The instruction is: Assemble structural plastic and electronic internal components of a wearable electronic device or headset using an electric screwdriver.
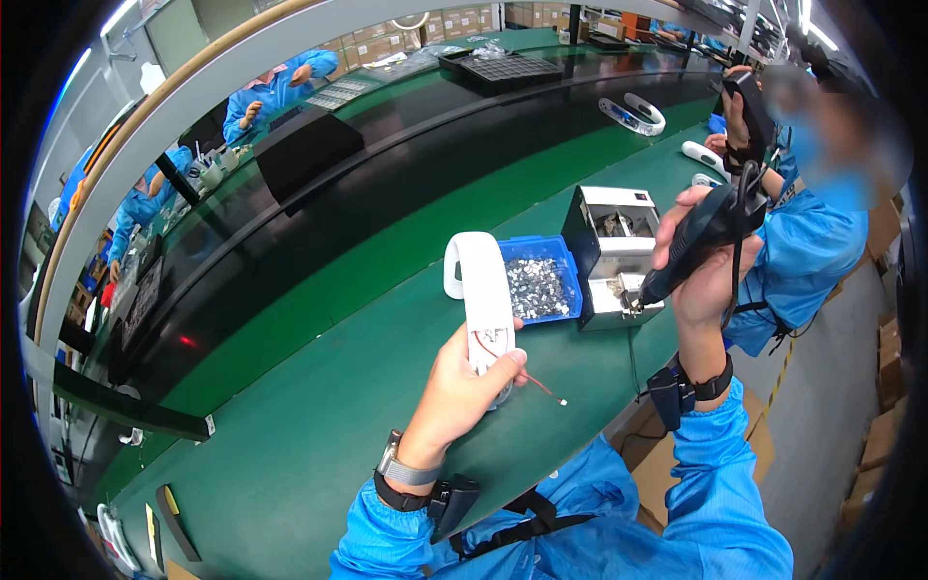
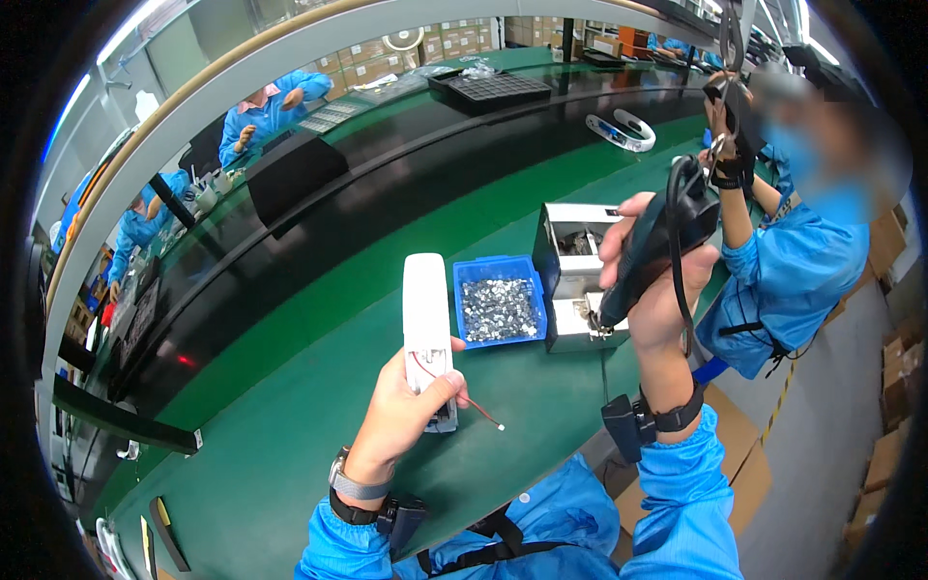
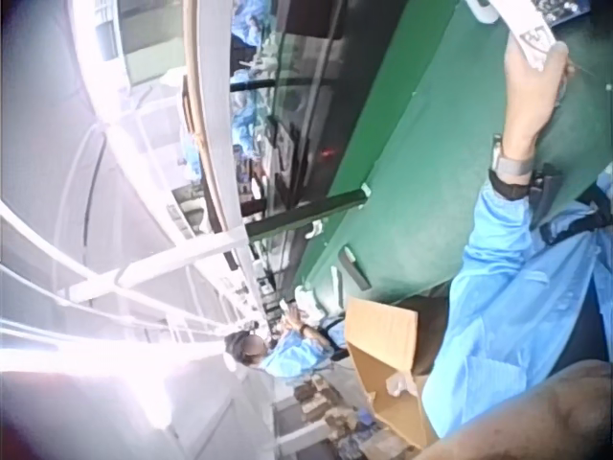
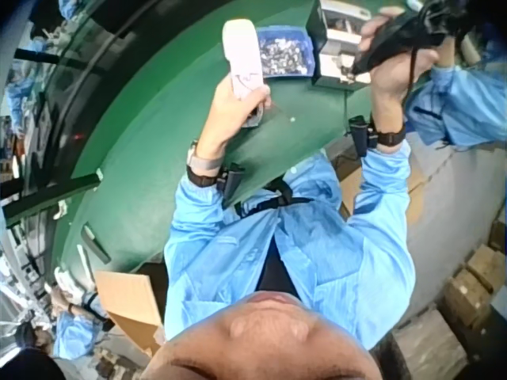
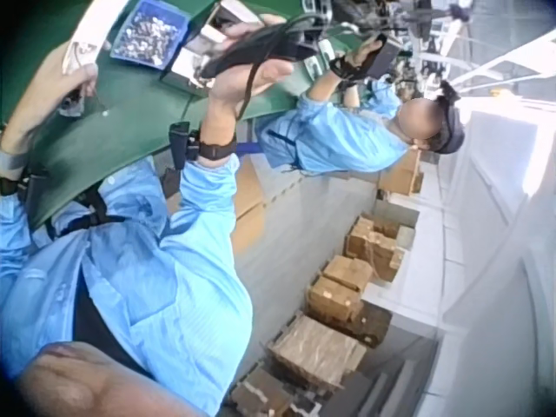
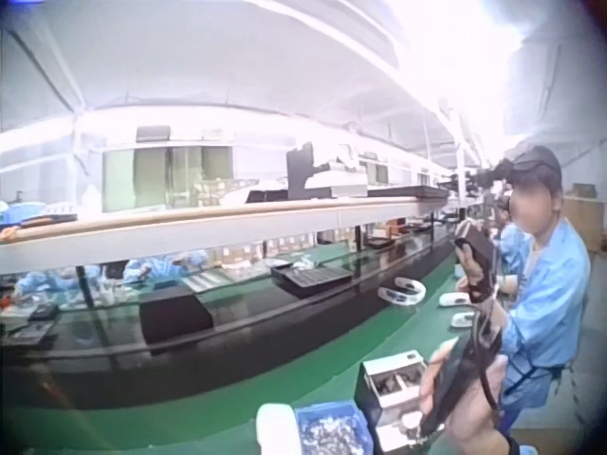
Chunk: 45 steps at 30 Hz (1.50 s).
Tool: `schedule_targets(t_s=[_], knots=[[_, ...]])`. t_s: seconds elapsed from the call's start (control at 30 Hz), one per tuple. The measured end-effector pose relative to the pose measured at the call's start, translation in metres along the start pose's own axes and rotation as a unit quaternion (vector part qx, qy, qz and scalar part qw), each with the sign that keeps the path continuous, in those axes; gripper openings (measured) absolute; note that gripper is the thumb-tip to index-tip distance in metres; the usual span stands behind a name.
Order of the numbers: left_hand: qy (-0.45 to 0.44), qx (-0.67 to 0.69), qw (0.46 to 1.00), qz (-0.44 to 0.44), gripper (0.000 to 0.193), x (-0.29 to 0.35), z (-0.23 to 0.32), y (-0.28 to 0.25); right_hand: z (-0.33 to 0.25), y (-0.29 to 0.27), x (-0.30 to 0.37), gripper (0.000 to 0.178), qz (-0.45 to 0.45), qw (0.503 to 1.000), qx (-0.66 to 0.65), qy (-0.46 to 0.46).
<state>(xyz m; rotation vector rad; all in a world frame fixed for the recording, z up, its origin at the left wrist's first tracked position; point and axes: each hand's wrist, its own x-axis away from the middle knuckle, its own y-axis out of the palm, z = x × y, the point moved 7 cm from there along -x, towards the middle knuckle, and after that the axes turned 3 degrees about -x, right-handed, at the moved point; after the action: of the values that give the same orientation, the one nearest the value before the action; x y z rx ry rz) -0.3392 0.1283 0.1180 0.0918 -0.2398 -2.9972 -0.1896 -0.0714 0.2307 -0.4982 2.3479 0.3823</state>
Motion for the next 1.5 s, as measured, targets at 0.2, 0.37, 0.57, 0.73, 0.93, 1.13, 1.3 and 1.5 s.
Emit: schedule_targets(t_s=[0.2,0.37,0.57,0.73,0.93,1.13,1.3,1.5], knots=[[0.013,0.002,1.0,0.025,0.035,0.002,-0.004,-0.001,0.019,-0.027,0.02,0.1,0.045,0.999,0.012,-0.006],[0.01,-0.016,0.999,0.026,0.036,0.001,-0.003,0.002,0.035,-0.038,0.026,0.095,0.02,1.0,-0.009,-0.008],[0.015,-0.018,0.999,0.028,0.036,0.0,-0.002,0.004,0.041,-0.039,0.029,0.104,0.051,0.998,-0.003,0.031],[0.01,-0.025,0.999,0.029,0.035,0.0,-0.002,0.004,0.035,-0.04,0.029,0.104,0.053,0.998,0.003,0.022],[0.015,-0.028,0.999,0.025,0.035,-0.001,-0.004,0.003,0.041,-0.041,0.027,0.104,0.052,0.999,-0.002,0.015],[0.015,-0.027,0.999,0.026,0.035,0.0,-0.002,0.001,0.044,-0.037,0.026,0.103,0.046,0.999,0.02,0.018],[0.016,-0.029,0.999,0.026,0.036,0.0,-0.003,0.002,0.029,-0.033,0.024,0.095,0.02,0.999,0.023,-0.03],[0.016,-0.026,0.999,0.024,0.036,-0.001,-0.005,0.003,0.031,-0.036,0.025,0.096,0.018,1.0,0.011,-0.019]])
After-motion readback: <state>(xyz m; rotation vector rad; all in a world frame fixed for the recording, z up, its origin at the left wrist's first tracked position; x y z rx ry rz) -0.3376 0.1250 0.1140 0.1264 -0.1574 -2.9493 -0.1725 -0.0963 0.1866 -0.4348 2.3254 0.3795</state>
